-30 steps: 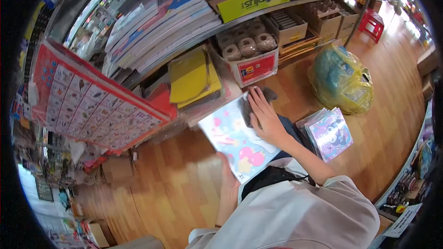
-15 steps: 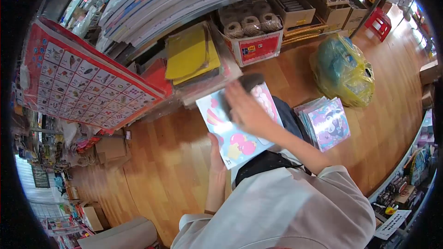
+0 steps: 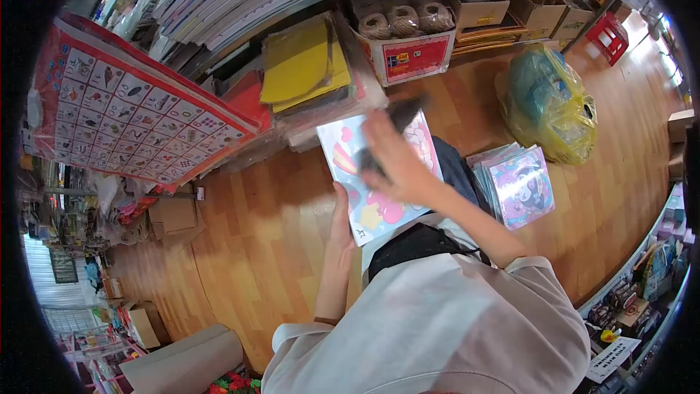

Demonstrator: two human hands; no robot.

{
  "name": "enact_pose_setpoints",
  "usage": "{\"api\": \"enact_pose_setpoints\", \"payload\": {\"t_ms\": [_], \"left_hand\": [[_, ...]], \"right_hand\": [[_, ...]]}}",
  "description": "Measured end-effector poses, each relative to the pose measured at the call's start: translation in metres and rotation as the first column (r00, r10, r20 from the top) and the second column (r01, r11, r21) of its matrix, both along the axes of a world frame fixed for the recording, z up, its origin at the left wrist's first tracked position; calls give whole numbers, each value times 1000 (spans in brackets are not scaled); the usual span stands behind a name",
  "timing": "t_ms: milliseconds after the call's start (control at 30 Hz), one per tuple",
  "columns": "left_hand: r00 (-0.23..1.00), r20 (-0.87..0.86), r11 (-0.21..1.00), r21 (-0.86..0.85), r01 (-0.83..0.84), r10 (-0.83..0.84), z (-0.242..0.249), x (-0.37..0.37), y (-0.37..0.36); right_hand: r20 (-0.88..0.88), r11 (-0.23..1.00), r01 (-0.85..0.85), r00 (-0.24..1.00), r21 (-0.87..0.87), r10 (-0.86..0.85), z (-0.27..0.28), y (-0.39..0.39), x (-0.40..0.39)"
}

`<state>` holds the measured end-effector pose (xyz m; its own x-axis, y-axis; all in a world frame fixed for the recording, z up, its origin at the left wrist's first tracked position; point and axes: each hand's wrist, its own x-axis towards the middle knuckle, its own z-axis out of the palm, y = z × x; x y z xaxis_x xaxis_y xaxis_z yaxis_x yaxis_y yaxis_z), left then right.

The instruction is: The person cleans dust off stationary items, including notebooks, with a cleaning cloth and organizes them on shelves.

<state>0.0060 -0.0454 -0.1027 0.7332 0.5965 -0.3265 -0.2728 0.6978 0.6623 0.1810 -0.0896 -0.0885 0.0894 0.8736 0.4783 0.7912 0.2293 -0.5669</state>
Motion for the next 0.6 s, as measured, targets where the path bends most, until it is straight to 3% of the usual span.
{"api": "enact_pose_setpoints", "payload": {"t_ms": [33,100,167,233,300,367,433,467,500,533,567,600], "left_hand": [[991,3,991,6,133,-133,-3,-8,10],[973,5,947,-231,-222,229,19,10,2],[984,48,967,-198,-159,171,2,-1,22],[949,171,963,9,-271,265,25,1,19],[976,84,980,7,-201,199,41,1,12],[969,-74,966,125,-225,235,32,4,5],[980,57,911,361,-199,191,30,6,9],[937,-135,659,743,-119,322,36,5,20],[830,-239,302,949,90,505,43,3,30],[652,-162,91,986,142,741,43,5,35],[660,-159,87,986,140,734,35,1,43],[807,-182,270,962,28,562,22,-7,53]], "right_hand": [[2,987,-158,987,-13,158,11,-6,-12],[4,918,-358,931,-169,364,29,-29,-35],[98,903,-375,911,-208,401,38,-48,-39],[248,960,-185,940,-210,236,-16,-48,-36],[4,992,-35,999,-117,36,-10,-46,-9],[14,1000,14,1000,15,-14,-2,-43,6],[-121,999,-28,992,25,31,3,-50,20],[-336,992,-15,941,-128,-29,-8,-59,30],[-522,960,-33,844,-280,-123,-9,-66,34],[-722,976,-23,676,-216,-144,-5,-72,38],[-817,971,-78,558,-226,-146,-11,-81,48],[-902,975,-136,418,-174,-103,-14,-89,56]]}}
